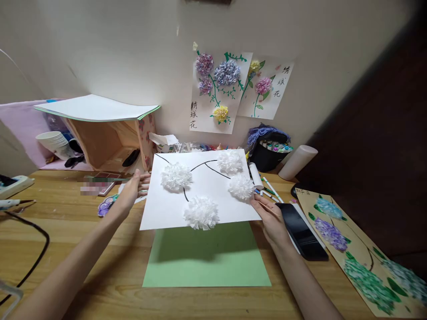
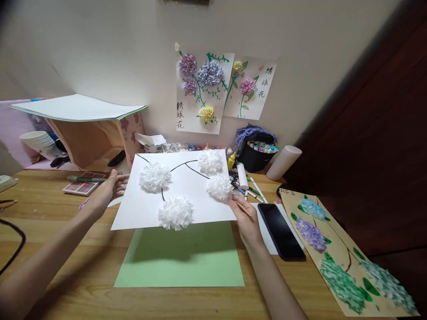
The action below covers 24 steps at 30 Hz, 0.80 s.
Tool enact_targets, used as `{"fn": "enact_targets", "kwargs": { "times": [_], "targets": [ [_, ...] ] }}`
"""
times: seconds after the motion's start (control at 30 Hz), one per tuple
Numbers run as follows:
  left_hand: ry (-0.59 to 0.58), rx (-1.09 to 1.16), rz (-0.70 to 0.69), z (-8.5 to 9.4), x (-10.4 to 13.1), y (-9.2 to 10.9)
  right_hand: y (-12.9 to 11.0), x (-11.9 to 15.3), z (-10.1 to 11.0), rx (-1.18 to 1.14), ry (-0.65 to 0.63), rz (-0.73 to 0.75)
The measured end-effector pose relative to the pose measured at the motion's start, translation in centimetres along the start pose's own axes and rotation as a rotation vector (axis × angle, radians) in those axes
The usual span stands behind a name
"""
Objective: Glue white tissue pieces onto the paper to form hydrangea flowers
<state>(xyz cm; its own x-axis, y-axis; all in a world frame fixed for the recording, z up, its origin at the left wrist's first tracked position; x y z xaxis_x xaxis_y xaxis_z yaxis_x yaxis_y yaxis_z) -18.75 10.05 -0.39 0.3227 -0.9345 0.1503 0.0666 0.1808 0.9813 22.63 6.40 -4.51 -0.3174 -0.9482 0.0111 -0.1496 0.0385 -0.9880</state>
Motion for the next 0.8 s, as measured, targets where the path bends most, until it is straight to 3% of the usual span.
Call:
{"fn": "enact_targets", "kwargs": {
  "times": [0.1,0.27,0.43,0.53,0.67,0.73,0.8],
  "targets": [
    [-0.126,-0.005,0.046,-0.5,1.6,-2.5,0.3,0.6,-1.0,0.079,-0.082,-0.029],
    [-0.063,-0.068,0.023,1.1,2.4,-4.8,-0.7,1.4,-2.7,0.448,-0.341,0.074],
    [-0.106,-0.172,0.087,0.9,2.8,-6.4,-1.2,0.6,-2.4,0.695,-0.408,0.227],
    [-0.102,-0.167,0.079,0.7,2.7,-6.8,-1.5,0.0,-3.1,0.865,-0.452,0.431],
    [-0.065,-0.233,0.017,0.8,2.4,-6.8,-1.1,0.0,-6.0,1.118,-0.684,0.690],
    [-0.052,-0.281,-0.036,0.9,2.3,-6.7,-0.8,-0.9,-6.9,1.178,-0.737,0.636],
    [-0.055,-0.329,-0.079,0.8,2.3,-6.6,-1.4,-2.6,-7.1,1.163,-0.646,0.534]
  ]
}}
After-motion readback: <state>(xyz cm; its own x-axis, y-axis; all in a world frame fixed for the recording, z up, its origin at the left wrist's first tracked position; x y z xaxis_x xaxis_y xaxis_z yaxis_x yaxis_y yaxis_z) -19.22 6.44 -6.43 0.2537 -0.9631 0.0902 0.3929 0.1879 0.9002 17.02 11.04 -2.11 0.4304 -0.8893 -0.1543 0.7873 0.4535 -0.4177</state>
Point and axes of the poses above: each hand's wrist, its own x-axis away from the middle knuckle, its own z-axis out of the back of the hand, y = z × x, the point moved 8 cm from there along -x, towards the middle knuckle, and after that the axes turned 4 degrees about y, right-handed, at the moved point
